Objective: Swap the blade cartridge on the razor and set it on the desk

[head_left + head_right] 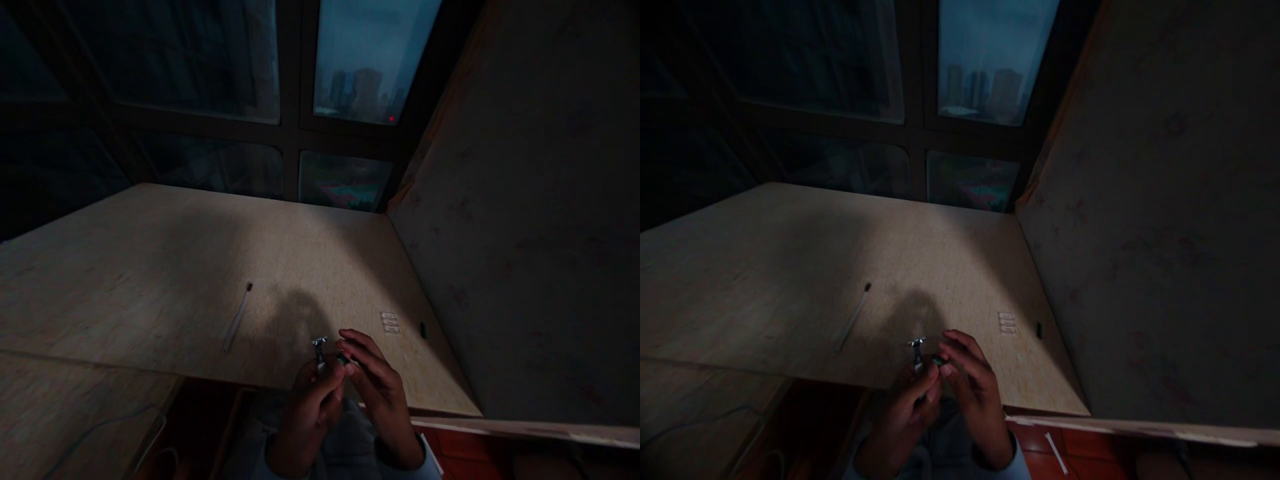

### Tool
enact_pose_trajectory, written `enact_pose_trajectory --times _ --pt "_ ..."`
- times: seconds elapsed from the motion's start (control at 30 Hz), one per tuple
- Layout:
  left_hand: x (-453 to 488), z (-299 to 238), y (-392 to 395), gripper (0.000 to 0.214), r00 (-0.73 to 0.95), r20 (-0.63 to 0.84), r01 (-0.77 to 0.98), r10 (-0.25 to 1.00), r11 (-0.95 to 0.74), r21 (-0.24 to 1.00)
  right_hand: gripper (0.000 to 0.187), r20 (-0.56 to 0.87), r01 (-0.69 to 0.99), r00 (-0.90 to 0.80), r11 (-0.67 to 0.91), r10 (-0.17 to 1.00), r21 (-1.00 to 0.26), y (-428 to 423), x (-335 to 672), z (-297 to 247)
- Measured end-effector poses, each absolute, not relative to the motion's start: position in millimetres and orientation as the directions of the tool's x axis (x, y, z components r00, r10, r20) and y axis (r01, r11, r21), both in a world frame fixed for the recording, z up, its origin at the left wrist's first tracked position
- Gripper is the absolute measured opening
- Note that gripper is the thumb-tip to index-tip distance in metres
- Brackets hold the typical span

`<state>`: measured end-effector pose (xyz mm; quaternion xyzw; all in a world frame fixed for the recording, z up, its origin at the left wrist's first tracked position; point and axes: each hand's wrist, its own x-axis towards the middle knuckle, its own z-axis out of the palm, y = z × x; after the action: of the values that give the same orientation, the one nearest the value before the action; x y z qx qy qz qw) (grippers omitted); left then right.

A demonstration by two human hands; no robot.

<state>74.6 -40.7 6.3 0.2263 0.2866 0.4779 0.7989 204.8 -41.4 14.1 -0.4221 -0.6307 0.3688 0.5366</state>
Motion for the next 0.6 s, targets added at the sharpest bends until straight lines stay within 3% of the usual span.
enact_pose_trajectory --times 0.37,0.6 --pt "76 -5 -37 0.037 0.445 -0.156 -0.670 0.882 0.443 0.596 0.026 0.443 0.118 -0.095 0.452 0.892 -0.884 -38 210 15" --pt "75 -8 -39 0.035 0.387 -0.212 -0.645 0.897 0.428 0.633 0.027 0.453 0.103 -0.118 0.464 0.884 -0.880 -38 214 14"
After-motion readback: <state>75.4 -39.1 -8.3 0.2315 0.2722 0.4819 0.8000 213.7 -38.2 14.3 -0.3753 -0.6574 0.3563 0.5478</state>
